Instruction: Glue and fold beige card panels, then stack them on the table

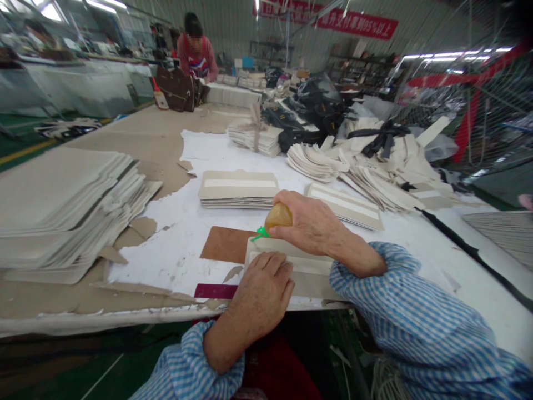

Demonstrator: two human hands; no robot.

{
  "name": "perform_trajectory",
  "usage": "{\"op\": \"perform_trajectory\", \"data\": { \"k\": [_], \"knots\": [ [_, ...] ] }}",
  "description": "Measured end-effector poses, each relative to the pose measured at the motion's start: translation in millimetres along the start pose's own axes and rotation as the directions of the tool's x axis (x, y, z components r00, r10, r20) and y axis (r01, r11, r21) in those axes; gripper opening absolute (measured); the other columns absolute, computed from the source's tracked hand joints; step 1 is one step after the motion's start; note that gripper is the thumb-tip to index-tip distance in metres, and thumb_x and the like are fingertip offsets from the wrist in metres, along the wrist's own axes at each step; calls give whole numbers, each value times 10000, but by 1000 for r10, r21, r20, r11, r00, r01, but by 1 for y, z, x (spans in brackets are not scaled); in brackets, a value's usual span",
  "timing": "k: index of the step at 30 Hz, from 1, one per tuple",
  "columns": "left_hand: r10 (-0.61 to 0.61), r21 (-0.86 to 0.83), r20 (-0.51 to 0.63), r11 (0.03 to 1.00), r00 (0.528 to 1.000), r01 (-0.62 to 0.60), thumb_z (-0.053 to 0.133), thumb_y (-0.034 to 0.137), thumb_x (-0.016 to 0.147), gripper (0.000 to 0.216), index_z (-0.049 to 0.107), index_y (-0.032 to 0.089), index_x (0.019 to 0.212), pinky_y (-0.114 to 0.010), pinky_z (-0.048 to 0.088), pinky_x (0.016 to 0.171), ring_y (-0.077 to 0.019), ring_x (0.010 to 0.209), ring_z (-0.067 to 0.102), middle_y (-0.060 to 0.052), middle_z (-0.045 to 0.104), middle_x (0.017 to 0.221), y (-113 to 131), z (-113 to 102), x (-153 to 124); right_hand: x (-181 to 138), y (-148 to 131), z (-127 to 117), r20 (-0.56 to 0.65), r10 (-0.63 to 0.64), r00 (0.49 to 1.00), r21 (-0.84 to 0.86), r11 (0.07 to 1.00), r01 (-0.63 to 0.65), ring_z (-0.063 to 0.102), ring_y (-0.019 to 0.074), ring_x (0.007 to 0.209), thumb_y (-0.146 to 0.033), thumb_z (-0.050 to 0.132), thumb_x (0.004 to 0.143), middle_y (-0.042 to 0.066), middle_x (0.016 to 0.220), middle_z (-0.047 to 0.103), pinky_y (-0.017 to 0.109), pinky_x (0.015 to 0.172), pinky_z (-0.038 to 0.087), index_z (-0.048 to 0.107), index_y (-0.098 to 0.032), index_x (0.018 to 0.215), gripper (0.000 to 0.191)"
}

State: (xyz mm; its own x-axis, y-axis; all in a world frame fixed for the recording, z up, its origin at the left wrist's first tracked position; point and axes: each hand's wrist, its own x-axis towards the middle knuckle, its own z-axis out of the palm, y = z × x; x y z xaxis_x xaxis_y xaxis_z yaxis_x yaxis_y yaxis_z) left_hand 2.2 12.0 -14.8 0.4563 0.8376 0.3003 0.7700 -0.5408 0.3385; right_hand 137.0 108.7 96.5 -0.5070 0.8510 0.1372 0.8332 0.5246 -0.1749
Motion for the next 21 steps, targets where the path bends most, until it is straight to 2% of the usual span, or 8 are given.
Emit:
{"op": "perform_trajectory", "data": {
  "k": [8, 14, 21],
  "knots": [
    [11, 17, -16, 1000, 1000, -11, 587, 249, 1012, 255, 675, 142, 1225, -462, 474, 1167, -286, 1257, 573, -115, 661, 1320, -1, 2, -2, -3, 7, -14, 75, 75, 994, 3, 997, -75, 611, 251, 822, -403, 736, 856, 83, 991, 712, 326, 688, 342, 616, -207, 1174, 393],
    [21, 14, -24, 1000, 999, -21, 597, 240, 1005, 252, 678, 148, 1225, -457, 475, 1169, -282, 1249, 577, -108, 664, 1308, -1, 3, -2, -7, 12, -18, 76, 121, 990, 9, 993, -122, 587, 232, 755, -410, 739, 833, 63, 914, 700, 316, 657, 338, 620, -211, 1172, 411],
    [36, 22, -50, 999, 998, -35, 616, 222, 991, 259, 685, 132, 1224, -462, 484, 1162, -289, 1242, 583, -117, 672, 1302, -3, 4, -2, -13, 20, -20, 84, 128, 988, 27, 991, -130, 591, 225, 764, -403, 728, 853, 69, 949, 709, 315, 673, 359, 608, -200, 1170, 396]
  ]
}}
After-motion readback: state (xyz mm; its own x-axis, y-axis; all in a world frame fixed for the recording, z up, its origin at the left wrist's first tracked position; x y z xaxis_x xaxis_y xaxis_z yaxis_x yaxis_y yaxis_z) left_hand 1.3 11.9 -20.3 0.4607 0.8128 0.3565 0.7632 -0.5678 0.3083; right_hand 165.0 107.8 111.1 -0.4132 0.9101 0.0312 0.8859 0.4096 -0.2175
